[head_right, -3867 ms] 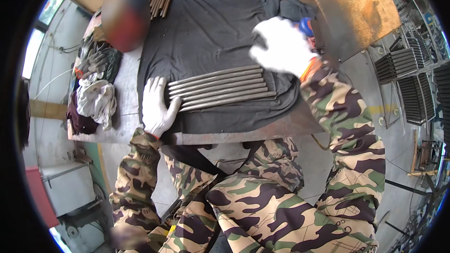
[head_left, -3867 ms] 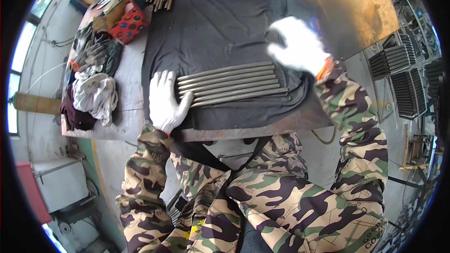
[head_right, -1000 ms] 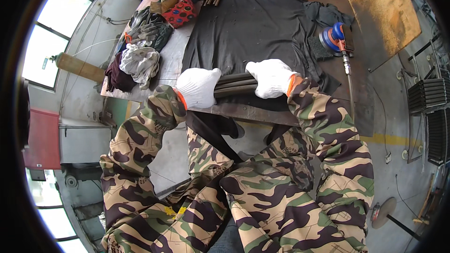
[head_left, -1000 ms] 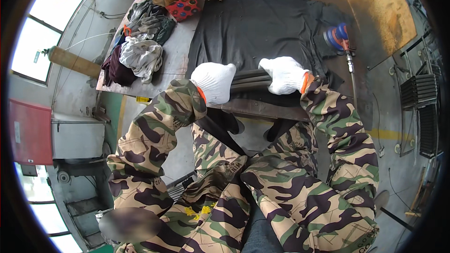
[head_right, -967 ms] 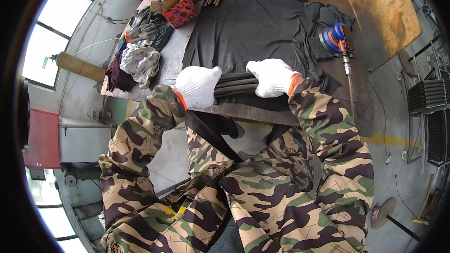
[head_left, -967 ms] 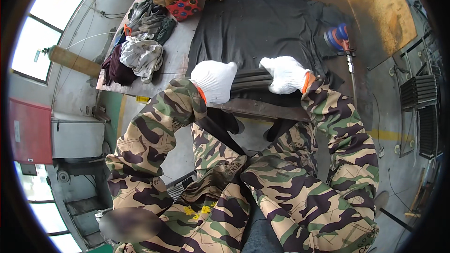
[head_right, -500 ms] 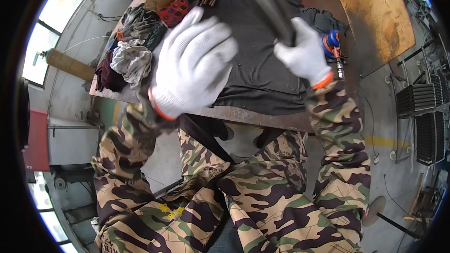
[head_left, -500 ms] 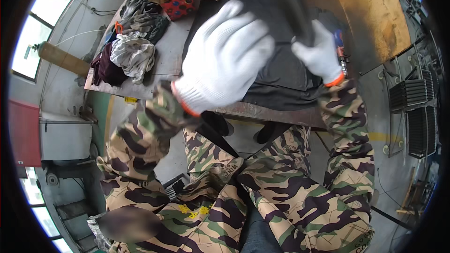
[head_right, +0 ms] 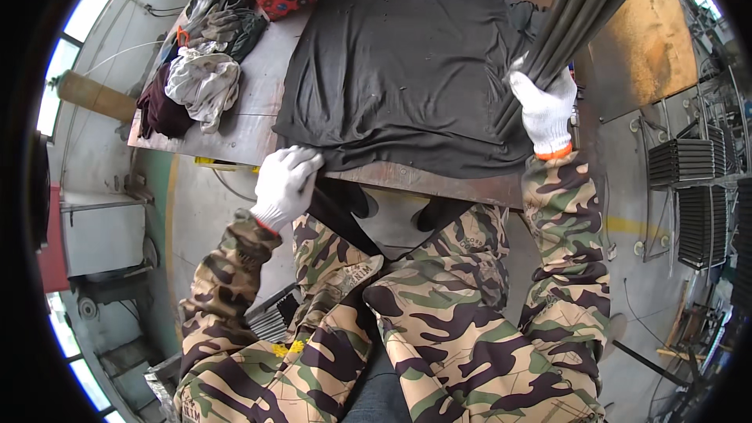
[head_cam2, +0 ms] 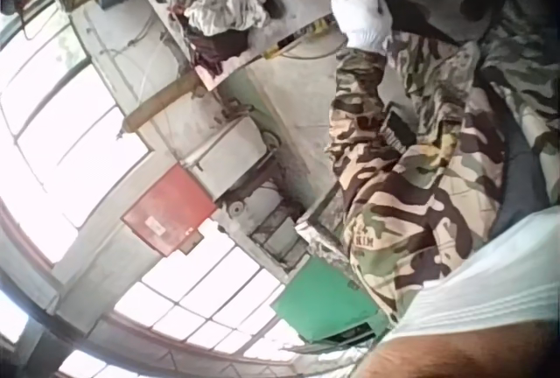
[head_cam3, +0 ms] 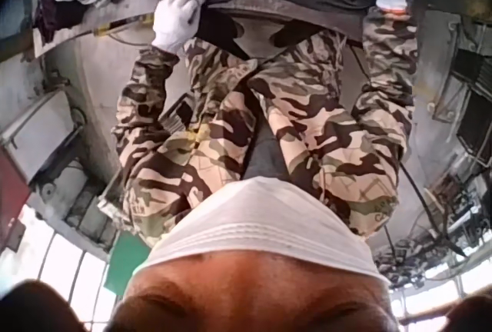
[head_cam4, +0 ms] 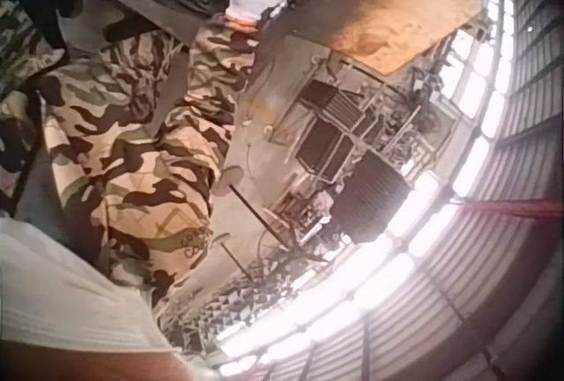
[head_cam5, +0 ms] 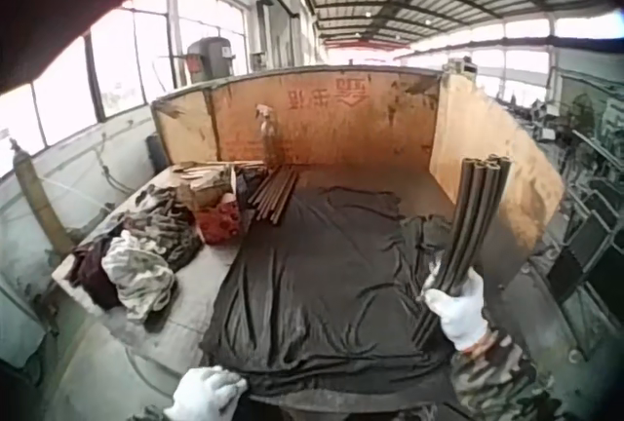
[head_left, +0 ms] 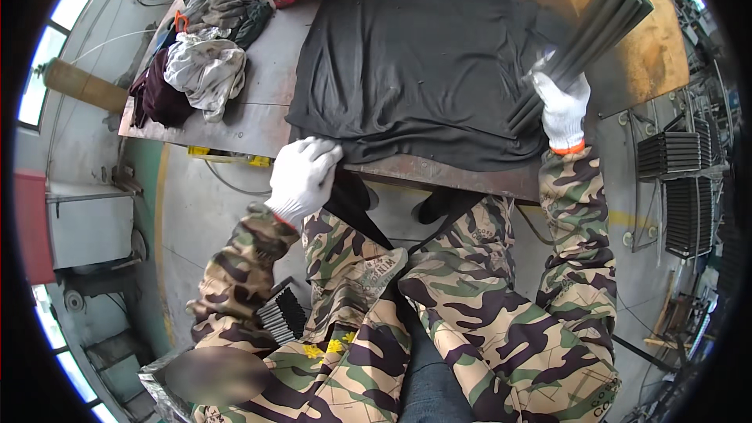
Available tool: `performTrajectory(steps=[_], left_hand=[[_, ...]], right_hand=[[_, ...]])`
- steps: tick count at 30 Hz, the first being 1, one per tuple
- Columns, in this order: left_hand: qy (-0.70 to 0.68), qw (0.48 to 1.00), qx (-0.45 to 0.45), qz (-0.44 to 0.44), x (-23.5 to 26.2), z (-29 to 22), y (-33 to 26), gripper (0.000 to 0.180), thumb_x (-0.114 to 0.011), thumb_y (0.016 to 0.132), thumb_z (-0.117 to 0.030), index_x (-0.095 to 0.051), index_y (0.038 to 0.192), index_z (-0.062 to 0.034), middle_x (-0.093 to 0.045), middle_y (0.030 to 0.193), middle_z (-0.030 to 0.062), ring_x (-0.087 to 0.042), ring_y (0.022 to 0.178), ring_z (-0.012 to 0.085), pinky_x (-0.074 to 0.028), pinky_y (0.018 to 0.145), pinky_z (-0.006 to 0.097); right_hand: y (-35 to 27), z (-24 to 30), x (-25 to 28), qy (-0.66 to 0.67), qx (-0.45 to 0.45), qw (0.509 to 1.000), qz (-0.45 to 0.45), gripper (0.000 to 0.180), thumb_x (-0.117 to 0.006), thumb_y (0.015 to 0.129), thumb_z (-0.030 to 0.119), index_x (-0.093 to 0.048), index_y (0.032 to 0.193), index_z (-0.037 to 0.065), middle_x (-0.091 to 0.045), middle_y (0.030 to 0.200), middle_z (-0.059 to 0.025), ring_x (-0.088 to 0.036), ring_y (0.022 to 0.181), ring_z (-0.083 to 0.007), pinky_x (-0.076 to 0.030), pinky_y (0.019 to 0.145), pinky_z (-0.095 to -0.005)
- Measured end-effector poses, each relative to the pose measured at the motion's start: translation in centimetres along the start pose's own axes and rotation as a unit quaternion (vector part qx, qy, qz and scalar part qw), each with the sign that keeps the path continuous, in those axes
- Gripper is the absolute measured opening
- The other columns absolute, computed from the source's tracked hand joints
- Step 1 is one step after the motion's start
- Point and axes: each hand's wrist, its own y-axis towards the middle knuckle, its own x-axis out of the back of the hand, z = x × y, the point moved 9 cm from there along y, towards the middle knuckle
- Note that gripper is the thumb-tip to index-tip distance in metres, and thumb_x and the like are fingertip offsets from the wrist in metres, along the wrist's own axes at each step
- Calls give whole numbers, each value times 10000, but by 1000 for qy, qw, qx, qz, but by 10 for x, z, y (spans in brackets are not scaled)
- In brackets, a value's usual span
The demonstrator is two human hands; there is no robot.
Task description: Sanding a bundle of metal rods with a handheld orbital sander on a workbench.
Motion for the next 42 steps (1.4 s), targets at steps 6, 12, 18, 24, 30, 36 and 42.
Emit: performTrajectory(steps=[6, 12, 18, 24, 30, 36, 42], left_hand=[[-26, 999, -9, 19, 25, -1, -20, 319, -765, 753, 46, -737, 1044, -83, -751, 1100, 95, -721, 1076, 347, -566, 1043, 515], [-100, 988, -102, 54, -24, -86, 70, 656, -836, 810, -217, -646, 1411, -35, -622, 1454, 210, -555, 1396, 437, -379, 1243, 603], [-86, 972, -77, 205, -48, -106, 32, 903, -820, 835, -466, -533, 1576, -37, -536, 1557, 269, -424, 1491, 526, -207, 1302, 680], [-99, 985, -10, 143, 2, -55, 64, 826, -753, 891, -440, -526, 1549, 5, -503, 1548, 315, -413, 1484, 540, -261, 1283, 646], [84, 974, 121, 172, -13, 62, -2, 968, -767, 894, -468, -390, 1655, -4, -403, 1648, 341, -321, 1552, 560, -237, 1298, 618], [75, 976, 129, 156, 0, 80, -42, 979, -799, 868, -469, -429, 1637, 11, -409, 1660, 347, -336, 1540, 580, -217, 1307, 642], [-39, 996, 79, 32, 47, 30, 30, 924, -803, 880, -310, -415, 1648, 27, -433, 1663, 325, -397, 1542, 531, -318, 1287, 585]], right_hand=[[-16, 2, 17, 65, 5, 998, -16, 521, -763, 894, -77, -608, 1388, -22, -728, 1044, -81, -721, 901, -174, -607, 850, -331], [-13, 6, 10, 71, 10, 997, -35, 488, -740, 904, -113, -614, 1368, -29, -723, 1048, -68, -714, 917, -174, -614, 859, -333], [-28, 7, 17, 67, 12, 997, -22, 315, -713, 923, -127, -665, 1204, 6, -720, 1018, -86, -724, 927, -207, -619, 895, -370], [-25, 11, 18, 84, 14, 996, -23, 338, -716, 920, -130, -653, 1220, 11, -710, 1032, -88, -716, 922, -197, -609, 889, -349], [-24, 0, 19, 78, 9, 996, -31, 314, -724, 924, -115, -663, 1203, 16, -716, 1030, -87, -718, 919, -197, -608, 861, -342], [-26, 7, 21, 73, 11, 997, -33, 314, -715, 929, -101, -664, 1221, 3, -716, 1045, -101, -722, 920, -210, -614, 854, -344], [-3, 62, -1, 116, 43, 992, 7, 366, -702, 921, -111, -649, 1272, -21, -708, 1084, -124, -730, 968, -238, -639, 879, -388]])
